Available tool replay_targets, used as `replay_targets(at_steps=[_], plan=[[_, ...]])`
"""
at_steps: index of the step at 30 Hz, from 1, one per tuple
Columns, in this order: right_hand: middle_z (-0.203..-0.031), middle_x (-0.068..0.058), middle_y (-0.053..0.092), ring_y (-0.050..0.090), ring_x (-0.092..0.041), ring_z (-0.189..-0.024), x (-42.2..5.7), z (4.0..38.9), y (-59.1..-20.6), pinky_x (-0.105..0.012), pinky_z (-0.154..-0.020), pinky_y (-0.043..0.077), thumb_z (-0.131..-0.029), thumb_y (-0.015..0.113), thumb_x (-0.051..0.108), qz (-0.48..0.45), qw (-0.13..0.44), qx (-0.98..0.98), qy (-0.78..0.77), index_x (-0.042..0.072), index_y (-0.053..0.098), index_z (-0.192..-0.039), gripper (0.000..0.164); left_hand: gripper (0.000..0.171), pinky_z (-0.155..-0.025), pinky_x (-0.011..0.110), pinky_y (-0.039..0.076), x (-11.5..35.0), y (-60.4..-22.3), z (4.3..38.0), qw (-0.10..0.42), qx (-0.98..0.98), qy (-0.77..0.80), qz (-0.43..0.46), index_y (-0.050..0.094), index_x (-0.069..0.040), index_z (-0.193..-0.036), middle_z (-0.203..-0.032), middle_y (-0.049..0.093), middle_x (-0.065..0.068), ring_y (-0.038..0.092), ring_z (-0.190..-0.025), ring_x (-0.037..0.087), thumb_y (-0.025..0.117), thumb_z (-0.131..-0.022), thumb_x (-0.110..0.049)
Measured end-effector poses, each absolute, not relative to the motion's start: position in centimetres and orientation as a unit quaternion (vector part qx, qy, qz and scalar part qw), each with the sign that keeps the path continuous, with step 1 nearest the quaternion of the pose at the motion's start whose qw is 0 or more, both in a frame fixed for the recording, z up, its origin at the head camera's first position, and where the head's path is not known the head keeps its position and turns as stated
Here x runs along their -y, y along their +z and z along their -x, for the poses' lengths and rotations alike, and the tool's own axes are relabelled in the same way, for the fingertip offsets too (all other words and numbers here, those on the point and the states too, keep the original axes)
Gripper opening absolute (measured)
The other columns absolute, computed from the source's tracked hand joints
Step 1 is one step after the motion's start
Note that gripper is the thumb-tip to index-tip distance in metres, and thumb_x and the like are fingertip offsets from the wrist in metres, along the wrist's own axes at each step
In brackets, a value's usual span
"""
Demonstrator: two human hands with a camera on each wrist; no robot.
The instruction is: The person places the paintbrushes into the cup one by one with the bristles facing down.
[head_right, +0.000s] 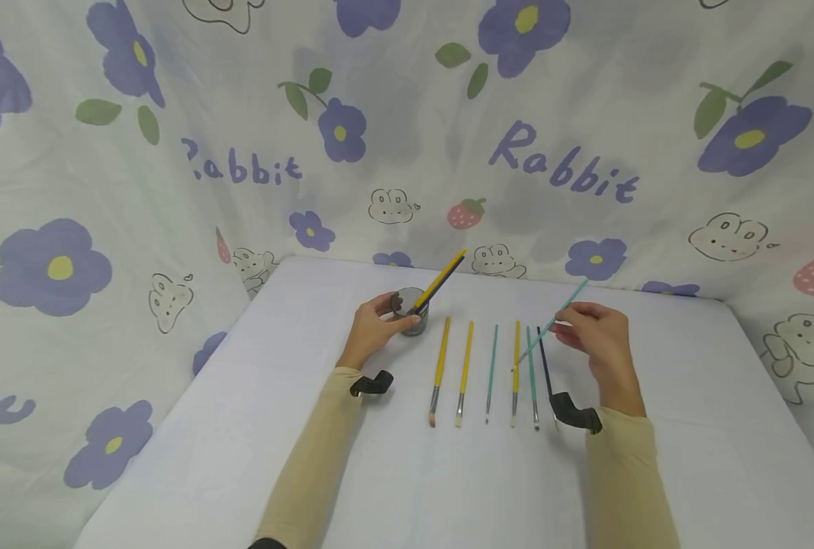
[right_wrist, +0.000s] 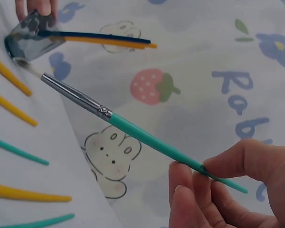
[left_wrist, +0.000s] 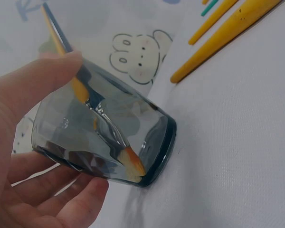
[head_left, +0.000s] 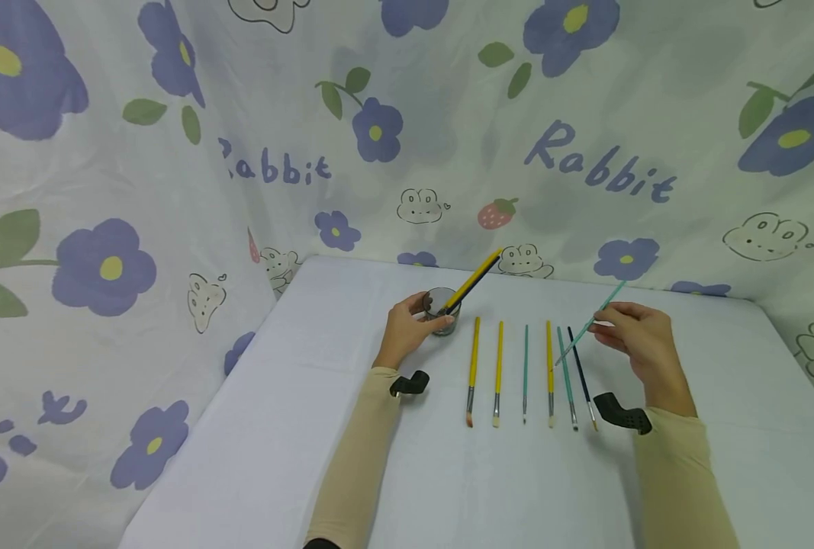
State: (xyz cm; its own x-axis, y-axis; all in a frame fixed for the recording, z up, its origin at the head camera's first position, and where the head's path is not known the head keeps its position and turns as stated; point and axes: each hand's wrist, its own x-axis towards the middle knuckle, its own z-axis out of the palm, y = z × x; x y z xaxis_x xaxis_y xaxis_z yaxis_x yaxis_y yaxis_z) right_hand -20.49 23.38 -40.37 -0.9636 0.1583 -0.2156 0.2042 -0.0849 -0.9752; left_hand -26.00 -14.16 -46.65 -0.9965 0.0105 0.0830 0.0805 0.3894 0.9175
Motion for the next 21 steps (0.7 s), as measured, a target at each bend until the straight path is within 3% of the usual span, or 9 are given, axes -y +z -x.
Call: replay_targets(at_steps=[6,15,21], plan=[[-0.082,0.008,0.07,0.076,-0.006,-0.07,-22.2,20.8,-39.3,-0.02,-0.069,0.065,-0.097,0.068,0.008,-0.119,0.006,-0.652,-0.749,0.0,0.054,-0.12,0.028,0.083,-0.109,0.041,0.057,14.2,-46.5,26.0,0.033,0.831,-0.554,0.034,0.057,-0.004,-0.146,-0.14,0.066,0.012,0.061,-0.134,0.031,0.091,-0.079,-0.04],[-0.085,0.007,0.07,0.077,-0.007,-0.073,-20.5,21.4,-38.3,-0.021,-0.073,0.065,-0.097,0.068,0.006,-0.087,0.003,-0.65,-0.755,0.004,0.057,-0.112,0.019,0.084,-0.109,0.041,0.057,14.3,-46.5,25.9,0.028,0.827,-0.56,0.036,0.056,-0.004,-0.147,-0.143,0.064,0.015,0.06,-0.135,0.032,0.091,-0.079,-0.039],[-0.086,0.005,0.069,0.078,-0.008,-0.074,-19.4,22.0,-37.9,-0.022,-0.074,0.065,-0.096,0.068,0.006,-0.079,0.003,-0.648,-0.757,-0.002,0.054,-0.115,0.025,0.083,-0.109,0.041,0.057,14.4,-46.6,25.8,0.032,0.828,-0.558,0.038,0.057,-0.004,-0.146,-0.14,0.066,0.013,0.061,-0.133,0.031,0.091,-0.079,-0.039]])
